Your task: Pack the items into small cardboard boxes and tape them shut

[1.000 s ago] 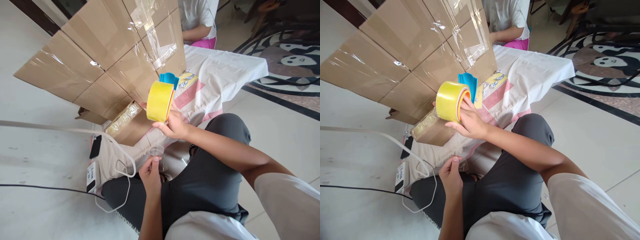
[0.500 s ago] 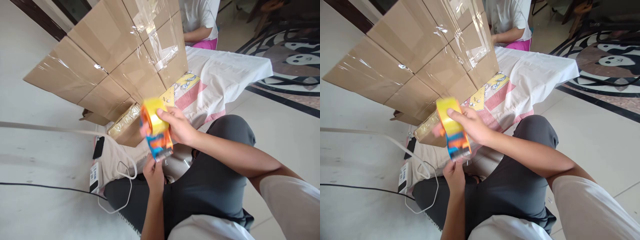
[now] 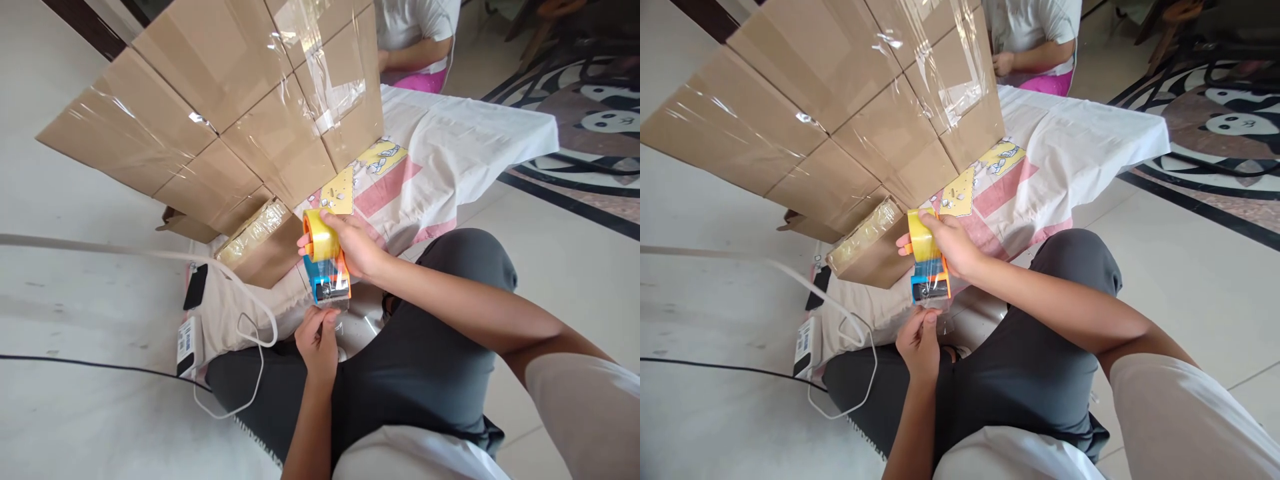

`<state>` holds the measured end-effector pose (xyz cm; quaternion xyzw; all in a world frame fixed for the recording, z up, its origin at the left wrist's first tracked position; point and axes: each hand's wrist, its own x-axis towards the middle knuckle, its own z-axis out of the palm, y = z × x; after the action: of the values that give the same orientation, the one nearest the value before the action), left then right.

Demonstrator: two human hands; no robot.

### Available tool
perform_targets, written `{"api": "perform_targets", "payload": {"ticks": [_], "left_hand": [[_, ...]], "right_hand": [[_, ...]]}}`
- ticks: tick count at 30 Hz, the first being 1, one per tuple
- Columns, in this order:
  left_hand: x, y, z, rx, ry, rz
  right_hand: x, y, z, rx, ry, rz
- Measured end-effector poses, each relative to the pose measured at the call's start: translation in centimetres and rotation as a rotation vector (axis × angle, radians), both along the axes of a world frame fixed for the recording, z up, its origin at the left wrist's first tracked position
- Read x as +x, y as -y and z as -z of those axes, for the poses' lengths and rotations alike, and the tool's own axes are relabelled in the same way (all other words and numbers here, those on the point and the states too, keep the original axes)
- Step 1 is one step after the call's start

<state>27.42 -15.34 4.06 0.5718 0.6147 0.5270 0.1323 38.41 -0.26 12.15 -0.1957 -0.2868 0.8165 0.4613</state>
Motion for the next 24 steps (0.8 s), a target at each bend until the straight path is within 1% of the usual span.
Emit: {"api": "perform_targets", "payload": {"ticks": [7,9,10,11,13,18,20,21,22,24], "left_hand": [[0.2,0.2,-0.5,-0.033,0.112,-0.020],[0.3,0.3,-0.7,-0.063,0.143,-0.032],[0.3,0.3,-0.7,-0.083,0.161,-0.041],[0.2,0.3,-0.6,-0.101,0.181,-0.050],[0.1,0.5,-0.5,-0.116,0.222,-0.070],[-0.2,0.9,-0.6,-0.088,0.276,-0.082],[-0.2,1.1,-0.7,-0.089,0.284,-0.079],[-0.3,1.1,-0.6,-0.090,0.284,-0.079],[-0.3,1.0,-0.4,-0.098,0.283,-0.081],[-0.4,0.6,0.4,-0.130,0.278,-0.099]], "right_hand": [[-0.2,-0.4,0.4,-0.055,0.036,0.030],[-0.5,-0.5,0.7,-0.042,0.064,0.070],[-0.6,-0.4,1.0,-0.010,0.077,0.103],[-0.8,-0.4,1.2,0.046,0.094,0.148],[-0.8,-0.3,1.7,0.216,0.155,0.252],[0.4,-1.5,2.7,0.804,0.464,0.518],[1.1,-2.0,2.7,0.985,0.545,0.618],[1.3,-1.9,2.6,1.020,0.564,0.641],[1.5,-1.6,2.3,1.007,0.567,0.637],[1.5,-0.3,1.3,0.864,0.517,0.554]]}}
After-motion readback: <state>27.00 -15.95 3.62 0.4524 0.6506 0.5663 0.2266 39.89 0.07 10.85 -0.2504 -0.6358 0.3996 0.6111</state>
